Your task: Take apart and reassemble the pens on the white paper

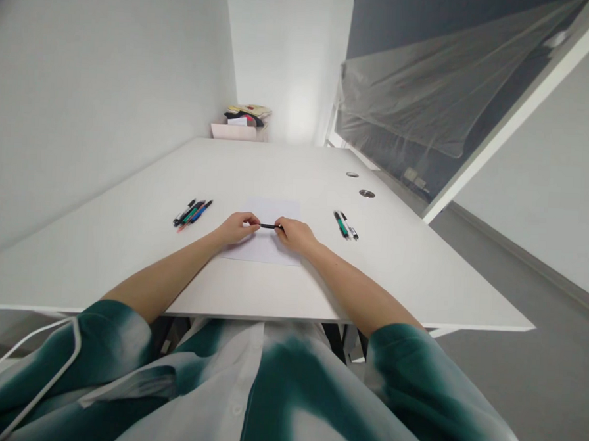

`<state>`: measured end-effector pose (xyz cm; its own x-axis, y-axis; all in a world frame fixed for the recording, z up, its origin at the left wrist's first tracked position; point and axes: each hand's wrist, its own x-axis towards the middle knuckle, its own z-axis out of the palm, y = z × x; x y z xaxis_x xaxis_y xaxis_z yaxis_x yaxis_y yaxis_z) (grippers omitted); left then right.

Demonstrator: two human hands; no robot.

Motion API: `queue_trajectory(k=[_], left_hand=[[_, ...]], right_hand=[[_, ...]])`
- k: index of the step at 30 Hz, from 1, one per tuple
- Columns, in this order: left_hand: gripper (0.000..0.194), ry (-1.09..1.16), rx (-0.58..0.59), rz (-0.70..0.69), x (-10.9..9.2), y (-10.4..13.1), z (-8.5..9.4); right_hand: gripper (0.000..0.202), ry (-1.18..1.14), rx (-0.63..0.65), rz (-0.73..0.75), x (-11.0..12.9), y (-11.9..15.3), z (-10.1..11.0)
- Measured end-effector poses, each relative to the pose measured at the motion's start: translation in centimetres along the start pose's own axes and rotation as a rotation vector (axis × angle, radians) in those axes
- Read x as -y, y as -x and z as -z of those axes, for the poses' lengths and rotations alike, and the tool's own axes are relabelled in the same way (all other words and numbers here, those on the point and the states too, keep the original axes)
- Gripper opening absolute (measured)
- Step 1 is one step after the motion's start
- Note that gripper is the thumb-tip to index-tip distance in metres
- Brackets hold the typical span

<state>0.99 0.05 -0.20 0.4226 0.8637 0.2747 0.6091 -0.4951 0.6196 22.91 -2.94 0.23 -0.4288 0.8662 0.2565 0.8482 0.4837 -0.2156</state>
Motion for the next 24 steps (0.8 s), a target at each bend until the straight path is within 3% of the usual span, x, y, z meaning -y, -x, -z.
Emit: queue_trajectory(k=[8, 16, 24], left_hand=[[0.039, -0.05, 0.084, 0.008, -0.01, -0.06, 0.2], [0.037, -0.006, 0.096, -0.028, 0.24, 0.08, 0.44], [0.034, 0.001, 0.096, -0.024, 0.3, 0.09, 0.34]], right_hand=[[0.022, -0.031, -0.027, -0.002, -0.29, -0.08, -0.13], [0.019, -0.049, -0.035, 0.081, -0.82, -0.12, -0.35], [0.021, -0.039, -0.023, 0.072, -0.55, -0.01, -0.05]])
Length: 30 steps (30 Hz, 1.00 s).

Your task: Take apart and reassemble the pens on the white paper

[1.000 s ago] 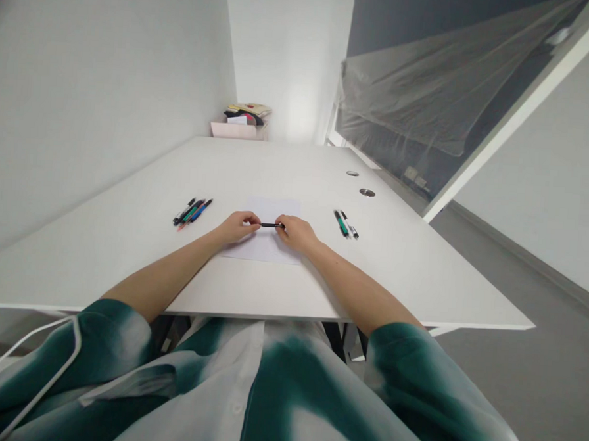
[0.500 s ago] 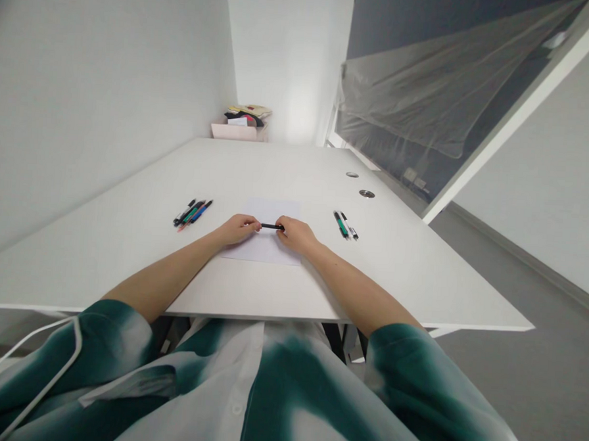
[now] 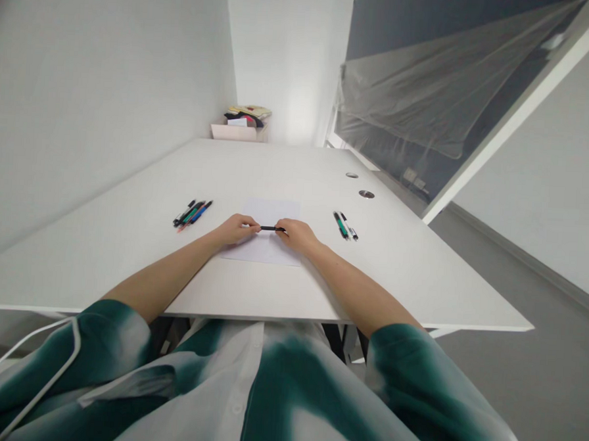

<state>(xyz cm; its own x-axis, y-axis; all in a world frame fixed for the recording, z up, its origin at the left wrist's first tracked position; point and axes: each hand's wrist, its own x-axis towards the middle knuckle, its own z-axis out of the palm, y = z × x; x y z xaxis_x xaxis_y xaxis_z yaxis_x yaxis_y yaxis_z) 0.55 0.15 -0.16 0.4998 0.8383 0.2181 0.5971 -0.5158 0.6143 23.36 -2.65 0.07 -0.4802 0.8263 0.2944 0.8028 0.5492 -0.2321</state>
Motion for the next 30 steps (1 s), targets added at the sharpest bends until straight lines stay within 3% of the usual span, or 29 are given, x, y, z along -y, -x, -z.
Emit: queue_trajectory(k=[4, 7, 13, 16, 21, 30], left_hand=[[0.031, -0.043, -0.047, -0.018, 0.1, -0.1, 0.1], [0.029, -0.171, -0.106, -0.043, 0.4, -0.1, 0.6], [0.025, -0.411, -0.097, -0.105, 0.1, 0.3, 1.0], [0.026, -0.438, -0.094, -0.127, -0.9, 0.5, 0.5], [0.024, -0.467, -0.172, -0.165, -2.0, 0.7, -0.3], [0.023, -0.495, -0.236, -0.183, -1.9, 0.8, -0.5]], right_hand=[[0.022, -0.017, -0.012, -0.068, -0.3, -0.2, 0.2], [0.024, -0.155, -0.025, -0.148, -1.1, -0.3, 0.7], [0.036, -0.978, -0.047, -0.257, -2.3, -0.5, 1.5], [0.041, -1.207, -0.11, -0.351, -1.8, -0.6, 2.0], [0.057, -1.274, -0.053, -0.437, -0.9, -0.3, 3.0], [0.053, -1.391, -0.069, -0.46, -0.5, -0.3, 2.6]])
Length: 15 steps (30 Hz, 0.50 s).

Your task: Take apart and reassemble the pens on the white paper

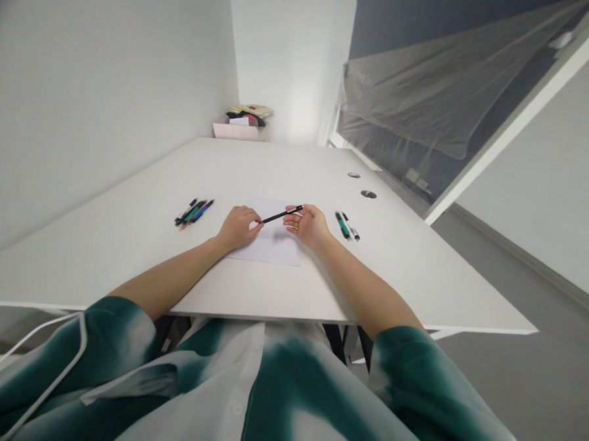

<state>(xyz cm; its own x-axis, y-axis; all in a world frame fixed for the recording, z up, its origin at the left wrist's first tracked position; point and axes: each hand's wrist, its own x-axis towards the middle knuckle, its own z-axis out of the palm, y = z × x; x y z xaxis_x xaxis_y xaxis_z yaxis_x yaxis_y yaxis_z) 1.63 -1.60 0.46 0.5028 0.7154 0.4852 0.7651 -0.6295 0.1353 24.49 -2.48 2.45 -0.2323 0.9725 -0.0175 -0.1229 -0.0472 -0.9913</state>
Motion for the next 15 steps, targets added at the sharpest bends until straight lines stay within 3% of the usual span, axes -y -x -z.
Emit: queue_trajectory(k=[7, 11, 15], left_hand=[[0.022, 0.007, -0.014, 0.017, 0.0, 0.0, 0.0], [0.024, 0.023, -0.001, 0.018, -0.2, 0.0, 0.1], [0.028, 0.045, 0.017, -0.014, -0.7, -0.1, 0.3]], right_hand=[[0.053, 0.07, -0.012, 0.048, -0.2, -0.2, 0.2], [0.057, -0.005, -0.004, 0.025, -0.1, -0.2, 0.0], [0.042, 0.02, 0.004, 0.025, -1.0, -0.4, -1.0]])
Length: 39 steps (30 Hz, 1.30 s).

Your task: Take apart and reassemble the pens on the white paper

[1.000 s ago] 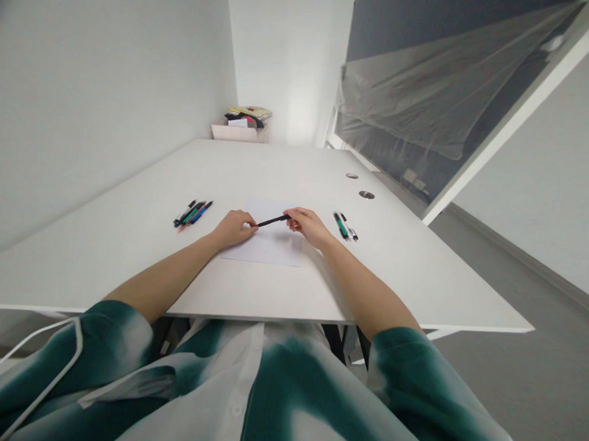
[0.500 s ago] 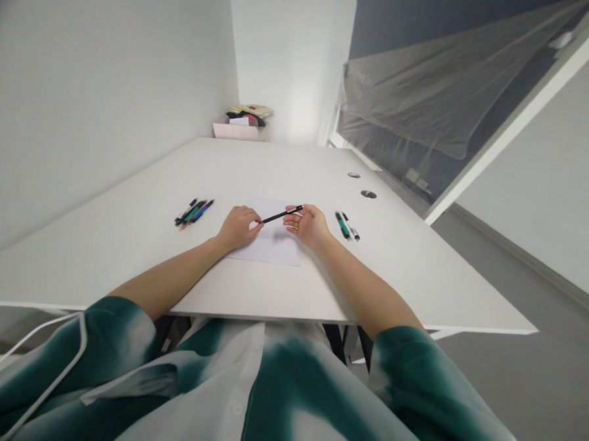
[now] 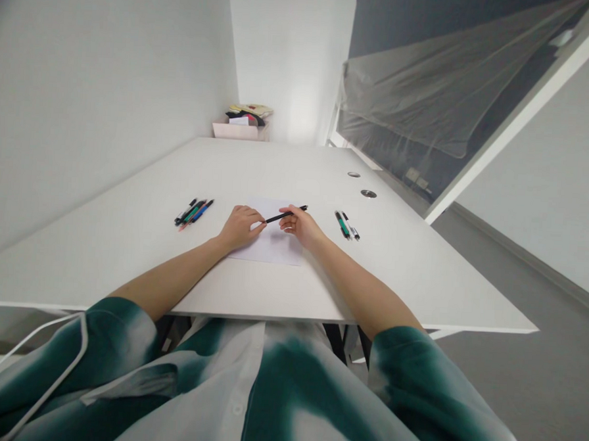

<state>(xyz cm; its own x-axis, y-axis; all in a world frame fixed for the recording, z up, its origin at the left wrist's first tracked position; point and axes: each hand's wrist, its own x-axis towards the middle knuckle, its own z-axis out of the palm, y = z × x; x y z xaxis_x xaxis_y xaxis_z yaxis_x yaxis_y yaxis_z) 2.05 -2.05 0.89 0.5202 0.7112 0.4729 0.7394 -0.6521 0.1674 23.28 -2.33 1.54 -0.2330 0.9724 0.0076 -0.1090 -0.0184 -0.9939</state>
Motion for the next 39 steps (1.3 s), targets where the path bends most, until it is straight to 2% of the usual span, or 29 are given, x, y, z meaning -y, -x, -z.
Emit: queue_trajectory(k=[4, 7, 11, 14, 18, 21, 26, 31, 39], left_hand=[[0.03, 0.023, 0.043, -0.068, -0.4, -0.1, 0.0], [0.031, 0.024, 0.043, -0.037, 0.1, -0.1, -0.2], [0.034, -0.001, 0.06, 0.07, 1.7, 0.1, -0.7], [0.042, -0.032, 0.116, 0.123, 2.7, 0.3, -1.0], [0.05, -0.031, 0.208, 0.154, 3.3, 0.5, -1.2], [0.051, -0.009, 0.246, 0.17, 3.5, 0.6, -1.3], [0.052, 0.002, 0.293, 0.196, 3.5, 0.6, -1.5], [0.053, -0.006, 0.3, 0.2, 3.7, 0.5, -1.7], [0.053, -0.043, 0.3, 0.185, 3.6, 0.5, -1.6]], right_hand=[[0.034, 0.195, 0.042, 0.108, -1.3, -0.2, -1.1], [0.032, 0.245, 0.022, 0.136, -1.6, -0.4, -0.9], [0.025, 0.251, -0.175, 0.148, -1.4, -1.0, 0.7], [0.016, 0.304, -0.332, 0.171, -1.5, -1.6, 2.1], [0.012, 0.34, -0.441, 0.194, -1.9, -2.1, 2.9], [0.011, 0.373, -0.436, 0.202, -2.3, -2.0, 2.7], [0.016, 0.551, -0.374, 0.208, -2.6, -1.5, 2.2], [0.017, 0.708, -0.333, 0.201, -2.4, -1.4, 1.9], [0.016, 0.76, -0.287, 0.177, -2.2, -1.4, 1.6]])
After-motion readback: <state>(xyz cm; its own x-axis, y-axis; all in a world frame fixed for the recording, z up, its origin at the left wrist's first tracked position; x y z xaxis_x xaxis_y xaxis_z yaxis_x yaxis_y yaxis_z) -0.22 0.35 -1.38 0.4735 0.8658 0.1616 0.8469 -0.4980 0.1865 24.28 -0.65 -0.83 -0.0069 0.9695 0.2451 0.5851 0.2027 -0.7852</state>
